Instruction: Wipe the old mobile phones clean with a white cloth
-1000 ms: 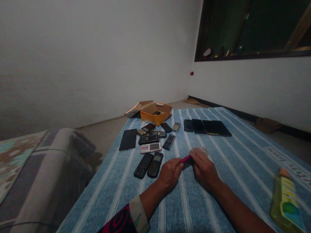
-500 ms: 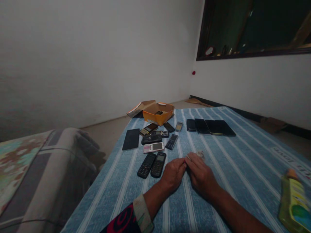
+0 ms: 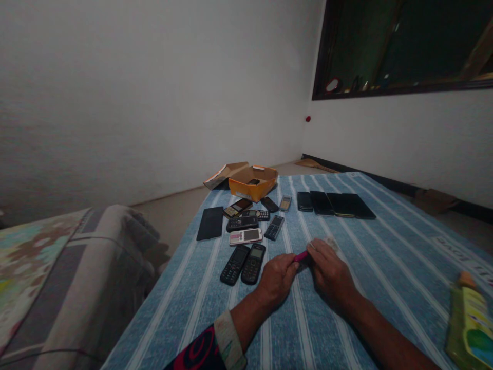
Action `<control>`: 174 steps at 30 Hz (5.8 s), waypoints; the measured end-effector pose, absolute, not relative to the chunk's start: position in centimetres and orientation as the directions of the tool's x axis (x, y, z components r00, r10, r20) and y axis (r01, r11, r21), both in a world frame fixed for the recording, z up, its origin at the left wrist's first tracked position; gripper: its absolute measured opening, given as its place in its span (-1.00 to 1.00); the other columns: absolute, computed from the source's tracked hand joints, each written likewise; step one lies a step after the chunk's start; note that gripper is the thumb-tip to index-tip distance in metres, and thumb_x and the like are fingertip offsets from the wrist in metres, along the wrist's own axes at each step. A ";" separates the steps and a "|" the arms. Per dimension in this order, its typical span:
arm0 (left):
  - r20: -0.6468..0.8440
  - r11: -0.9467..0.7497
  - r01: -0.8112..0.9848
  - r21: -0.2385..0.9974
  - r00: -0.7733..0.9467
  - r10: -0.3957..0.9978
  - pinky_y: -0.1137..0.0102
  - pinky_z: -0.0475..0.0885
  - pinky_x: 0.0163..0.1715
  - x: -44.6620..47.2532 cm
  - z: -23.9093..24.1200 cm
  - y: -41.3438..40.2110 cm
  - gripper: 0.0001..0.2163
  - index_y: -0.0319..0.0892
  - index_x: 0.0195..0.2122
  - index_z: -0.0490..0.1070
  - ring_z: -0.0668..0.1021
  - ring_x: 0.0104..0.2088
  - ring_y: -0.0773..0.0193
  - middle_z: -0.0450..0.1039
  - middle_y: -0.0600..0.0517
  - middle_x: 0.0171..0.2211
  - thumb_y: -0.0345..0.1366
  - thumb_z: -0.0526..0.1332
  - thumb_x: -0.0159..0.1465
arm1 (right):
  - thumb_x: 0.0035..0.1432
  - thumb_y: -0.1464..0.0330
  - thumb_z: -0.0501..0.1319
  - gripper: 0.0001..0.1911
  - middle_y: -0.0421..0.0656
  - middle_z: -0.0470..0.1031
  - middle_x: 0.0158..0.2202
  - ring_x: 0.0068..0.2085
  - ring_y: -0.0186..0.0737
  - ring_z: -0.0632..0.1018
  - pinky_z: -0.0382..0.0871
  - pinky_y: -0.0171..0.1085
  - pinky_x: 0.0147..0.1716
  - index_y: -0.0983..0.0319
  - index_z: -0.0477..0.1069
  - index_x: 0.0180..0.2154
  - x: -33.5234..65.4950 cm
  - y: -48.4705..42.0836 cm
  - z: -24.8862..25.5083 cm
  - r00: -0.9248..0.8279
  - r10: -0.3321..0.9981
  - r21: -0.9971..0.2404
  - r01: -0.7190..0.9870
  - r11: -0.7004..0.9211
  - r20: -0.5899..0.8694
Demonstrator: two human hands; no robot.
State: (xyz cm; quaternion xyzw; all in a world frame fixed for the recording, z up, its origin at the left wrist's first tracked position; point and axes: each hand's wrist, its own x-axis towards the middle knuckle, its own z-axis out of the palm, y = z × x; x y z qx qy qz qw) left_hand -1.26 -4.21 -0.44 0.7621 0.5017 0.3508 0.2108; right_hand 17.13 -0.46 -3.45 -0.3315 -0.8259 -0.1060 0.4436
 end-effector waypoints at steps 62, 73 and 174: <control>0.381 -0.478 0.482 0.734 0.291 0.878 0.39 0.38 -0.26 -1.2 -0.3 -1.7 -0.73 -0.20 -0.26 0.46 0.52 -0.32 0.22 0.50 -0.03 -0.36 -0.24 0.00 0.40 | 0.21 0.61 0.01 -0.73 -0.03 0.48 -0.25 -0.18 -0.11 0.50 0.45 -0.11 -0.13 0.26 0.41 -0.19 15.5 0.4 -1.5 -0.381 0.454 -0.128 0.636 0.761 0.805; 0.335 -0.411 0.390 0.824 0.248 0.909 0.34 0.40 -0.12 -1.0 -0.3 -1.9 -0.74 -0.22 -0.16 0.49 0.56 -0.19 0.17 0.56 -0.08 -0.23 -0.25 0.03 0.37 | 0.26 0.58 -0.01 -0.73 -0.04 0.49 -0.21 -0.17 -0.14 0.51 0.42 -0.11 -0.10 0.25 0.41 -0.16 14.7 -0.2 -0.9 -0.391 0.444 -0.150 0.591 0.793 0.807; 0.302 -0.363 0.501 0.786 0.202 0.932 0.38 0.40 -0.25 -0.7 0.0 -1.8 -0.65 -0.21 -0.27 0.52 0.53 -0.33 0.22 0.53 -0.03 -0.37 -0.18 -0.02 0.40 | 0.15 0.61 0.02 -0.68 -0.04 0.47 -0.25 -0.15 -0.07 0.49 0.44 -0.10 -0.14 0.24 0.42 -0.14 16.6 1.3 -1.5 -0.372 0.478 -0.155 0.637 0.755 0.796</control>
